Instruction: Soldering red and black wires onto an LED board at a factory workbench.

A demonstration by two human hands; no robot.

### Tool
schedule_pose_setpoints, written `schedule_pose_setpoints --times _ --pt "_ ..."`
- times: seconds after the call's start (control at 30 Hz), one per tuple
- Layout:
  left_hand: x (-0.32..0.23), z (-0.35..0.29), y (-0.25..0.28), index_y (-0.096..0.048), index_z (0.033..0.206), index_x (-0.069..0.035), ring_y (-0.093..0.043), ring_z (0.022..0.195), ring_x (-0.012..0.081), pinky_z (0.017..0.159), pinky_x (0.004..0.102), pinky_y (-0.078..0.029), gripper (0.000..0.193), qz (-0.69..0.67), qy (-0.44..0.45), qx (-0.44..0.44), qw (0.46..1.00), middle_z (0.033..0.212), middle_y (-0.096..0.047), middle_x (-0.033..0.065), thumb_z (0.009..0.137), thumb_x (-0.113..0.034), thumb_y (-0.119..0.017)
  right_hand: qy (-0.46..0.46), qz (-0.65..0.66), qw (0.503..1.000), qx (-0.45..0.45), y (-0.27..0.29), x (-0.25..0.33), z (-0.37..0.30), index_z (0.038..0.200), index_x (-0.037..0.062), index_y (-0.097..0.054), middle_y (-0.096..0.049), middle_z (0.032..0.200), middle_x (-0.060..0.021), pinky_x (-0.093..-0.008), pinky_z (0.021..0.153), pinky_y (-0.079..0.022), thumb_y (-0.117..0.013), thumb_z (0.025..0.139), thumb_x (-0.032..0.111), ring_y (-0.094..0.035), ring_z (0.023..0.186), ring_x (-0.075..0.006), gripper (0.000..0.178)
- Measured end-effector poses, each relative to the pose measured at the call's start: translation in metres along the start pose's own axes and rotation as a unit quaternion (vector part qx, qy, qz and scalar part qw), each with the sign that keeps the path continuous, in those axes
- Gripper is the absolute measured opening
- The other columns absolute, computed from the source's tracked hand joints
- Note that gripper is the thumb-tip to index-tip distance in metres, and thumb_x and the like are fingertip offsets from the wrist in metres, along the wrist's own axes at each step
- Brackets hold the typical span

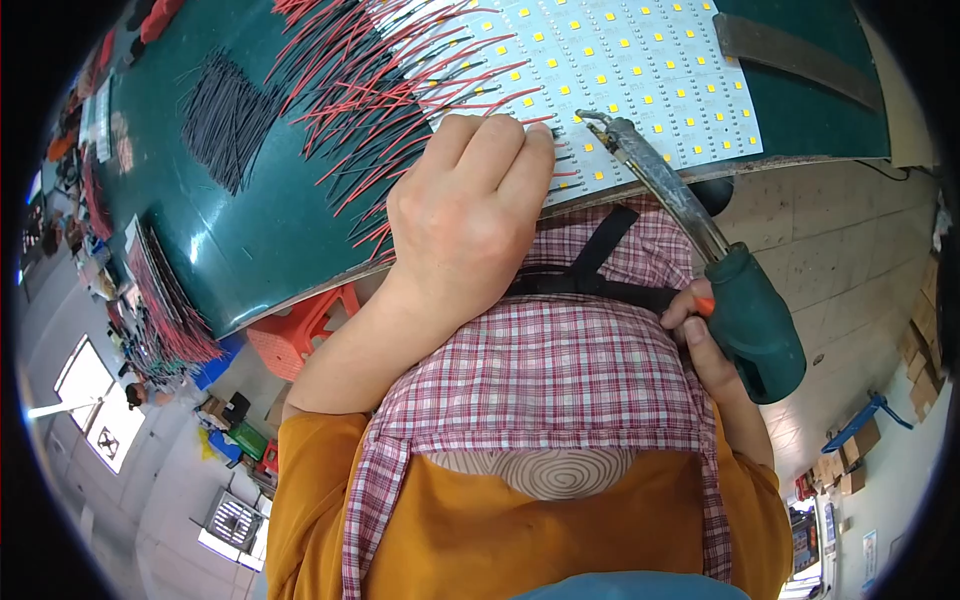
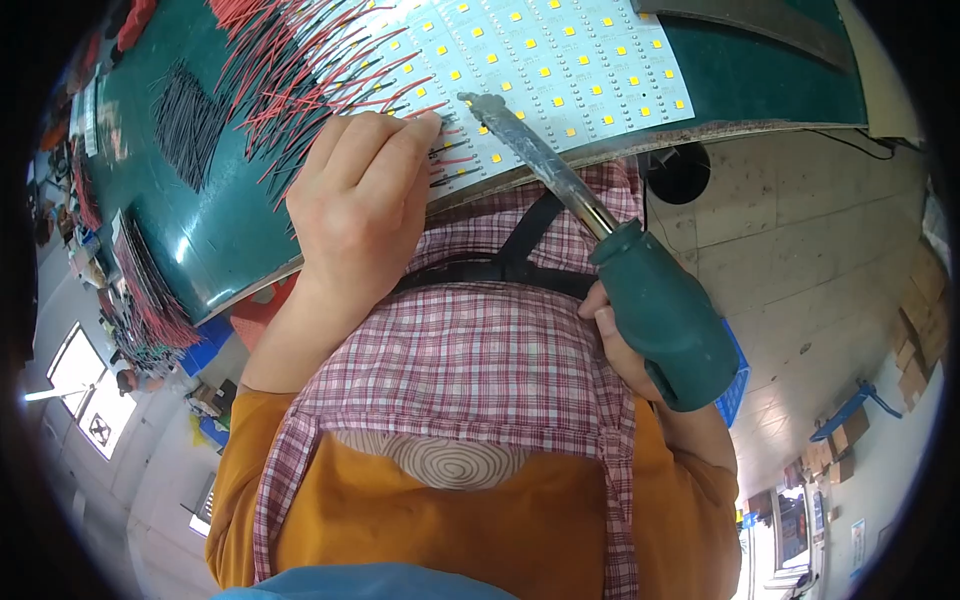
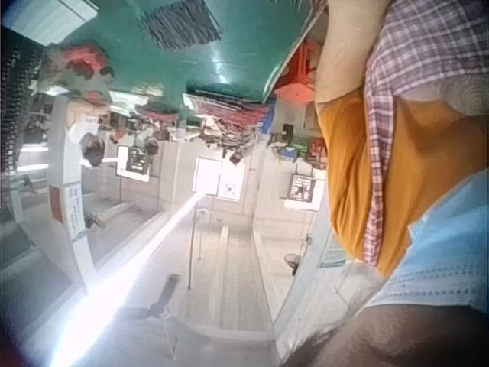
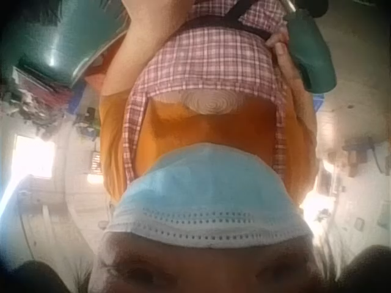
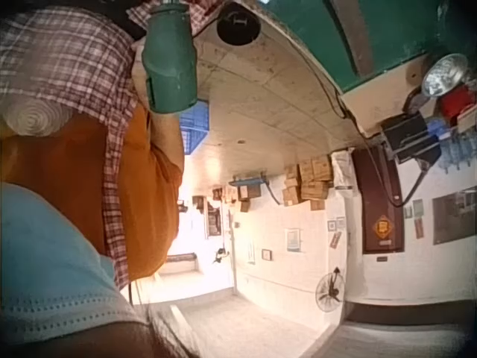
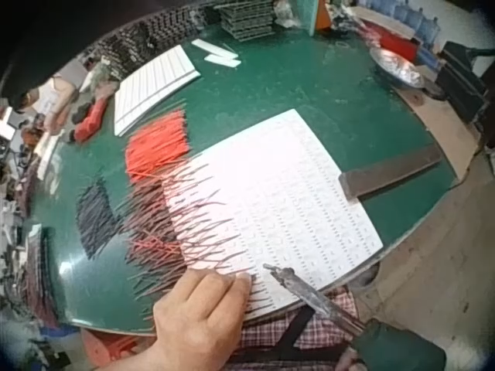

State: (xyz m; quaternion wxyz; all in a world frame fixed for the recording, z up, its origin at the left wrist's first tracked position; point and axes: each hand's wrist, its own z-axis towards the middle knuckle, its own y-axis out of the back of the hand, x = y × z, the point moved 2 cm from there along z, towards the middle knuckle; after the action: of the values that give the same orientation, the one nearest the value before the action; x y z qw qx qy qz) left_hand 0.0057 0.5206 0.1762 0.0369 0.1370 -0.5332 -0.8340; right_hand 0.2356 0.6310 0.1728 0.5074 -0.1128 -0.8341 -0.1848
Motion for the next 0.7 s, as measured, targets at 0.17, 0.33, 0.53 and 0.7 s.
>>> schedule_pose_setpoints --times 0.17,0.33,0.53,0.7 --pt "-0.005 0.0 0.002 -0.065 0.088 -0.005 -0.055 0.071 0.0187 0.055 0.0278 -0.047 0.024 -0.005 0.029 0.016 0.999 0.082 -0.055 0.003 0.064 -0.004 -0.063 0.019 0.003 1.0 0.0 0.0 0.004 0.007 0.08 0.0076 -0.063 -0.065 0.076 -0.0035 -0.0325 0.069 -0.048 -0.059 0.077 0.001 -0.062 0.074 -0.0199 0.008" --pt "0.011 0.006 0.008 -0.066 0.088 -0.005 -0.056 0.071 0.0201 0.058 0.0303 -0.047 0.024 -0.066 0.045 -0.042 0.996 0.08 -0.056 0.0037 0.064 0.0 -0.065 0.066 -0.148 0.987 -0.018 0.0 0.007 0.009 0.079 0.009 -0.065 -0.067 0.075 -0.0009 -0.0283 0.071 -0.048 -0.062 0.078 0.004 -0.062 0.074 -0.0179 0.006" --pt "0.014 0.006 -0.003 -0.067 0.088 -0.005 -0.057 0.071 0.0194 0.057 0.0291 -0.048 0.024 -0.035 0.022 -0.039 0.998 0.076 -0.056 0.0028 0.065 -0.003 -0.064 0.097 -0.152 0.984 -0.002 0.0 0.011 0.016 0.083 0.0076 -0.065 -0.068 0.076 -0.0021 -0.0289 0.068 -0.05 -0.064 0.076 0.002 -0.064 0.072 -0.0167 0.009" --pt "0.013 0.007 -0.002 -0.067 0.088 -0.006 -0.057 0.072 0.0177 0.054 0.0275 -0.047 0.024 -0.017 0.014 -0.023 0.999 0.077 -0.057 0.0017 0.063 -0.007 -0.064 0.064 -0.083 0.994 -0.031 -0.004 0.0 0.011 0.09 0.0065 -0.065 -0.067 0.074 -0.0045 -0.0314 0.061 -0.051 -0.066 0.077 0.004 -0.065 0.072 -0.019 0.014"
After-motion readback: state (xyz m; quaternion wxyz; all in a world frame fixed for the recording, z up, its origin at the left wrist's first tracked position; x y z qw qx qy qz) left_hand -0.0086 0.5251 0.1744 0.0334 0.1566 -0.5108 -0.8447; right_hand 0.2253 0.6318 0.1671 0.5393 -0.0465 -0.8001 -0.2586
